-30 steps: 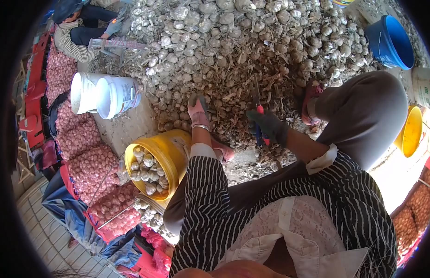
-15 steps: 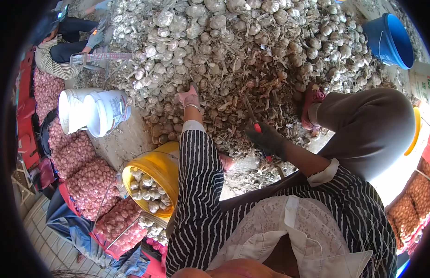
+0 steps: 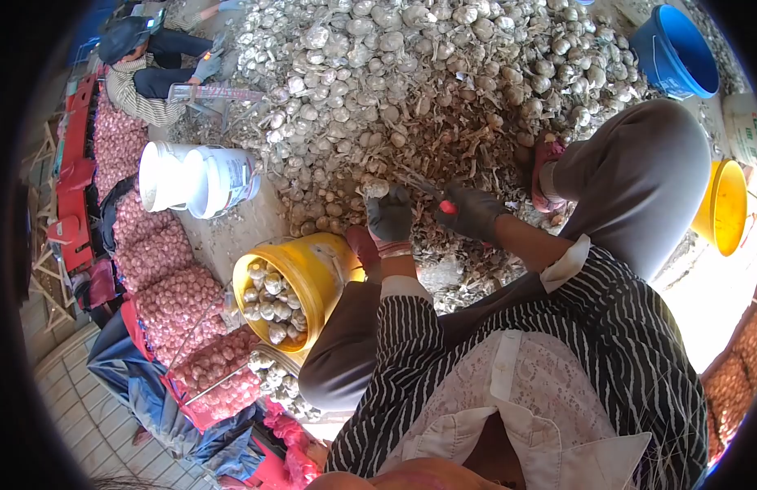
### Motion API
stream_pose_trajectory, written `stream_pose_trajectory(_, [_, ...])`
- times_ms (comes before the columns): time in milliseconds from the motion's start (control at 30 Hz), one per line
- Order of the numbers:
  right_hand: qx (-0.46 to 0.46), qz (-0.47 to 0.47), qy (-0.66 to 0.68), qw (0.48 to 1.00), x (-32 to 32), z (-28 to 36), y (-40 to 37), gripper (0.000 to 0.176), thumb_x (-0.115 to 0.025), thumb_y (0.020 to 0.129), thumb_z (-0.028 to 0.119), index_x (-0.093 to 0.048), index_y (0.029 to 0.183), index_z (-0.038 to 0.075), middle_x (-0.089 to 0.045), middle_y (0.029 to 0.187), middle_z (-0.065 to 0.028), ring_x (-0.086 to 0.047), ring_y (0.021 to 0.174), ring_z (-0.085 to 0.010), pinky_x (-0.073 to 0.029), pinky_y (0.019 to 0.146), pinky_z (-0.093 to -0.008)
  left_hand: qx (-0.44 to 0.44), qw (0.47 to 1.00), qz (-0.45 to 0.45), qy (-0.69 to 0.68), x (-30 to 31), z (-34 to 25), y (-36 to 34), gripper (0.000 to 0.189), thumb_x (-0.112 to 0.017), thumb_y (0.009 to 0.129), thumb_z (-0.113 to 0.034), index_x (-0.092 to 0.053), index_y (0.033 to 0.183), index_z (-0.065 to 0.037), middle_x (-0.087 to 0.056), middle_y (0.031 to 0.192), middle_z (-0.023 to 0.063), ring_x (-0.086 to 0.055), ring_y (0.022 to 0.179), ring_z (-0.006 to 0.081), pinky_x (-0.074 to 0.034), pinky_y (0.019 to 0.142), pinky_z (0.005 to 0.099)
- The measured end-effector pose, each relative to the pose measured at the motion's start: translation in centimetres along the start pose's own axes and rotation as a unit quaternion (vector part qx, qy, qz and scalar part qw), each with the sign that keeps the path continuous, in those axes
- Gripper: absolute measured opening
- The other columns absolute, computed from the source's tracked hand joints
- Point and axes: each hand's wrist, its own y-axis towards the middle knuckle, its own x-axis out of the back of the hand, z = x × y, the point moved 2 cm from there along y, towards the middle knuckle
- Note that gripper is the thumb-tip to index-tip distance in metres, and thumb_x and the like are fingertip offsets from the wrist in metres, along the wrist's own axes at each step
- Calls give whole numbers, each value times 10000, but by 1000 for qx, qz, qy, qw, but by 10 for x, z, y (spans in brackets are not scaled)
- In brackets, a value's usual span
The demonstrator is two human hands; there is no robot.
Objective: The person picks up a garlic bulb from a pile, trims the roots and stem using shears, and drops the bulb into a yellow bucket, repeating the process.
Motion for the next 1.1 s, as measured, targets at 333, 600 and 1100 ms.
stream_pose_trajectory(333, [141, -35, -160, 977, 29, 35, -35, 506, -668, 772, 337, -467, 1144, 59, -624, 815, -196, -612, 773, -397, -469, 665, -478, -19, 987, 91, 133, -111, 12, -75, 409, -492, 940, -295, -460, 1309, -121, -491, 1336, 69, -474, 1209, 256, -343, 1048, 466])
stream_pose_trajectory(600, [196, -33, -92, 976, 12, 26, -50, 576, -666, 775, 348, -446, 1226, 65, -629, 810, -191, -615, 769, -397, -474, 661, -483, -220, 811, -10, 541, -95, 1, -102, 355, -588, 910, -190, -504, 1222, -42, -577, 1175, 83, -582, 1033, 174, -491, 885, 303])
stream_pose_trajectory(1100, [195, 15, -95, 976, -15, 26, -43, 603, -683, 781, 331, -433, 1265, 74, -642, 839, -171, -621, 778, -384, -490, 681, -477, -223, 892, -124, 373, -21, -15, -94, 287, -381, 994, -272, -575, 1028, -64, -629, 925, 53, -593, 789, 173, -512, 779, 376])
